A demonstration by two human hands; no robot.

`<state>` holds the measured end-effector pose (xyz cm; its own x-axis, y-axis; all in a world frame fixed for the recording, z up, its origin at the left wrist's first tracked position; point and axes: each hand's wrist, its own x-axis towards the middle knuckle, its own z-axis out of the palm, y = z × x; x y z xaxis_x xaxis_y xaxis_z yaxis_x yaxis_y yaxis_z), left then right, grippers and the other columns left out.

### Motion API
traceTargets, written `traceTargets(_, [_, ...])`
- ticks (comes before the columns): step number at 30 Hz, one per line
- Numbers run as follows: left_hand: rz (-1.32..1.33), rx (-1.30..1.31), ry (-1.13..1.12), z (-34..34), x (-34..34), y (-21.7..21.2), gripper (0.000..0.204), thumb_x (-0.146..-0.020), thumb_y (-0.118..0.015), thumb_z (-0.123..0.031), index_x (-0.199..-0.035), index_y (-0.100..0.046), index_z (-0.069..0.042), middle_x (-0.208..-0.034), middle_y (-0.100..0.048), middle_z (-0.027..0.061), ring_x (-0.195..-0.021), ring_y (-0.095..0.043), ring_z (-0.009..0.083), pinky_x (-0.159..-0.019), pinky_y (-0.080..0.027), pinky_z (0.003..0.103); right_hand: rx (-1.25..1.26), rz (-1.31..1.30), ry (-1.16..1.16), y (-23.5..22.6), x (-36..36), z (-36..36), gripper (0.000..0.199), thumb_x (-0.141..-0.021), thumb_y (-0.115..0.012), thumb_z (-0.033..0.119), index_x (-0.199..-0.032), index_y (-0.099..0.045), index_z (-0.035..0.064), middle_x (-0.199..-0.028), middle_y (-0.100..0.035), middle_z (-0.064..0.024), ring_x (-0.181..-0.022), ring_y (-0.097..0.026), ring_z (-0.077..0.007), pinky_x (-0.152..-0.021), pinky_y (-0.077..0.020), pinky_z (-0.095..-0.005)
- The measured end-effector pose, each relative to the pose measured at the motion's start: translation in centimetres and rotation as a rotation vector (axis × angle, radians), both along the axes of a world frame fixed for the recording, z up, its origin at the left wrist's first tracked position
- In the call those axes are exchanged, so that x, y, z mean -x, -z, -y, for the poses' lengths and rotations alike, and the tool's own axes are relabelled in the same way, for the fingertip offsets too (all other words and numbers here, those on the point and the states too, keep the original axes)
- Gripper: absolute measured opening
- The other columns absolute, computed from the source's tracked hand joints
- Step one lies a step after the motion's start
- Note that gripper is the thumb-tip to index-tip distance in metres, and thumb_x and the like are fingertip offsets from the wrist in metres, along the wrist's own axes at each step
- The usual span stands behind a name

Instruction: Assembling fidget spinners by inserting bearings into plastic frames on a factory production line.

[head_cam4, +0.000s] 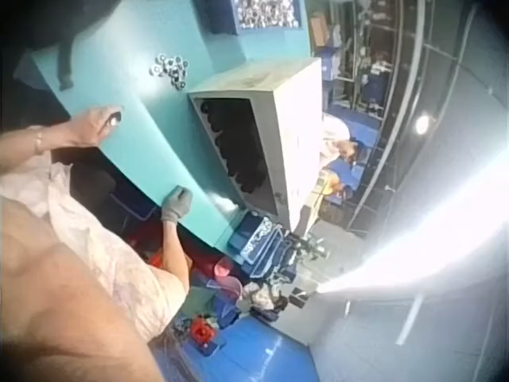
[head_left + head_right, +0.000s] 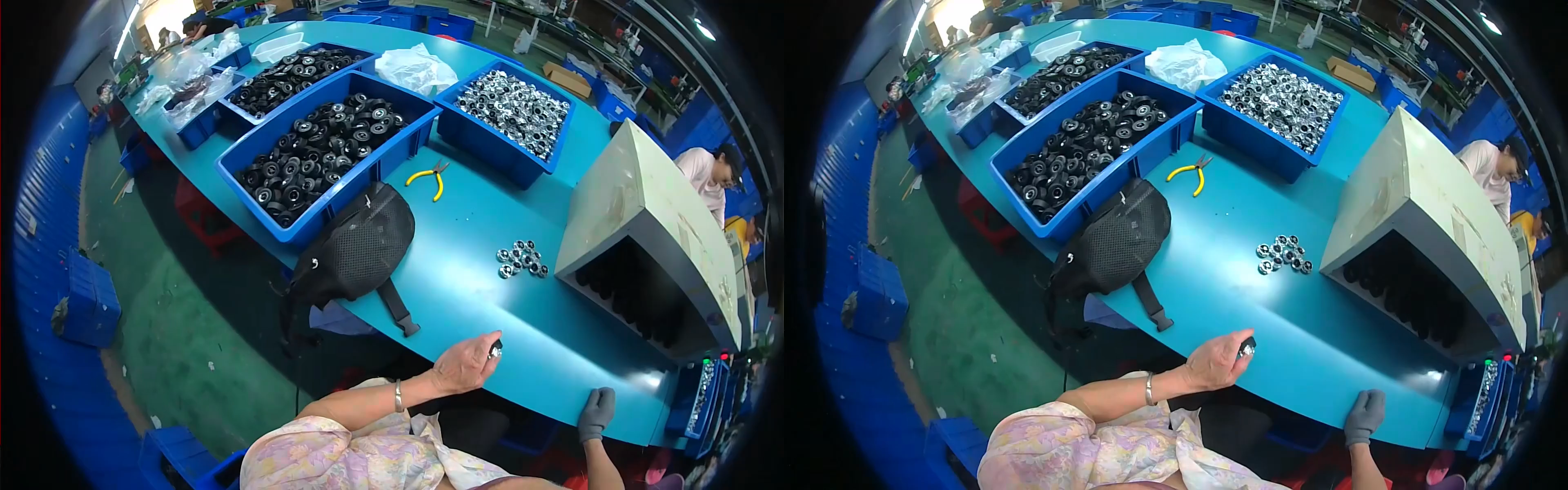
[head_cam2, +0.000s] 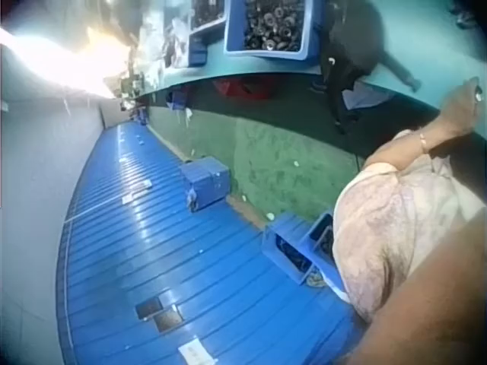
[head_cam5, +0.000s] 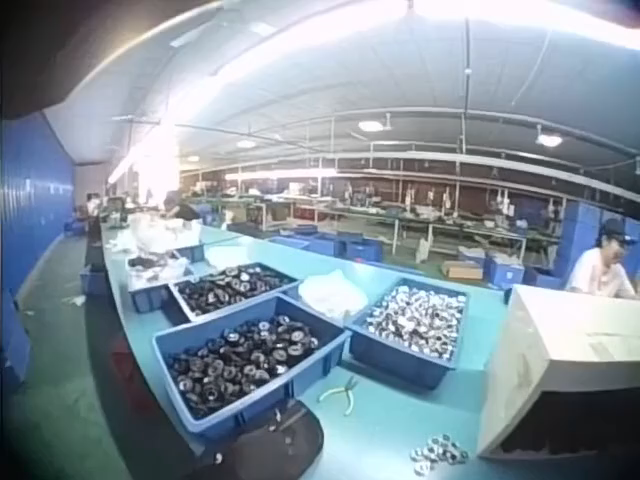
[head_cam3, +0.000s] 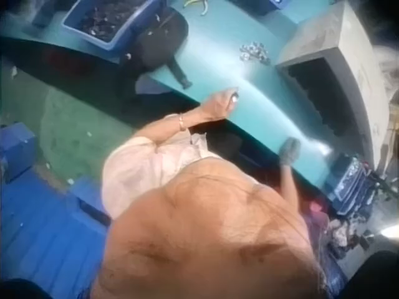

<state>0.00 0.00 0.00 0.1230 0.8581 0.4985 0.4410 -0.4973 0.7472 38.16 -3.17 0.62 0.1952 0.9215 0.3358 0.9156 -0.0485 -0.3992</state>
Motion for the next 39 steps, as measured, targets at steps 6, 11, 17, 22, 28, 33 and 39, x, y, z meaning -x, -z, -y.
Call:
traceTargets(6, [-0.005, 0.042, 0.099, -0.4, 1.4, 0.0, 0.047, -0.085, -0.064, -0.011, -0.125, -0.044, 0.004, -0.099, -0.063, 0.0212, -0.079, -0.064, 0.0362, -0.071, -0.052, 0.042, 0.053, 0.031, 0.056, 0.1, 1.2, -0.4, 0.014, -0.089, -0.055, 0.01, -0.08, -0.051, 0.0005, -0.077, -0.052, -0.0167, -0.071, -0.052, -0.0327, -0.067, -0.0432, -0.0405])
traceTargets(11, [0.042, 0.038, 0.152, -0.5, 1.4, 0.1, 0.046, -0.086, -0.064, -0.011, -0.124, -0.044, 0.003, -0.094, -0.063, 0.02, -0.077, -0.063, 0.0364, -0.07, -0.052, 0.043, 0.055, 0.05, 0.072, -0.1, 1.2, -0.9, 0.013, -0.089, -0.054, 0.01, -0.081, -0.051, 0.0001, -0.079, -0.052, -0.0175, -0.072, -0.052, -0.0336, -0.067, -0.0431, -0.0404])
traceTargets(17, [0.073, 0.026, 0.196, -0.4, 1.1, 0.1, 0.041, -0.088, -0.06, -0.014, -0.123, -0.045, 0.001, -0.089, -0.062, 0.0189, -0.075, -0.062, 0.0365, -0.067, -0.051, 0.044, 0.033, 0.135, 0.134, 0.7, -0.1, 0.7, 0.013, -0.09, -0.055, 0.012, -0.083, -0.054, 0.0005, -0.08, -0.054, -0.0182, -0.074, -0.054, -0.0347, -0.069, -0.044, -0.0415])
traceTargets(22, [0.026, 0.098, 0.167, -0.8, 1.2, 0.6, 0.035, -0.093, -0.056, -0.018, -0.122, -0.046, -0.001, -0.088, -0.063, 0.0225, -0.076, -0.063, 0.0405, -0.067, -0.051, 0.047, -0.01, 0.163, 0.345, 2.5, 1.0, -0.1, 0.019, -0.091, -0.054, 0.021, -0.09, -0.057, 0.0014, -0.091, -0.057, -0.0237, -0.085, -0.055, -0.0432, -0.074, -0.0434, -0.0476])
traceTargets(28, [0.225, 0.18, 0.253, 2.3, 3.0, -1.0, 0.034, -0.096, -0.05, -0.014, -0.125, -0.043, 0.004, -0.09, -0.064, 0.0263, -0.076, -0.064, 0.0423, -0.068, -0.05, 0.045, -0.147, -0.492, 0.151, -2.3, 17.6, 3.2, 0.017, -0.094, -0.057, 0.018, -0.096, -0.062, 0.0018, -0.086, -0.064, -0.0144, -0.08, -0.062, -0.0256, -0.074, -0.0484, -0.0354])
traceTargets(33, [0.182, 0.285, 0.378, 8.2, 2.5, -3.1, 0.034, -0.097, -0.049, -0.014, -0.126, -0.042, 0.004, -0.087, -0.063, 0.0246, -0.075, -0.064, 0.0393, -0.068, -0.051, 0.043, -0.003, -1.13, -0.247, -4.2, 27.1, 10.7, 0.025, -0.097, -0.053, 0.015, -0.117, -0.056, 0.0014, -0.096, -0.058, -0.0002, -0.081, -0.053, -0.0066, -0.071, -0.0465, -0.0232])
traceTargets(39, [0.091, 0.343, 0.53, 12.3, 1.4, -2.4, 0.036, -0.1, -0.046, -0.018, -0.129, -0.041, 0.003, -0.089, -0.062, 0.025, -0.08, -0.063, 0.0403, -0.072, -0.05, 0.042, -0.045, -1.307, -0.082, -3.6, 28.4, 15.4, 0.019, -0.097, -0.048, 0.009, -0.111, -0.059, 0.0013, -0.103, -0.059, -0.0026, -0.086, -0.055, -0.009, -0.076, -0.0463, -0.0242])
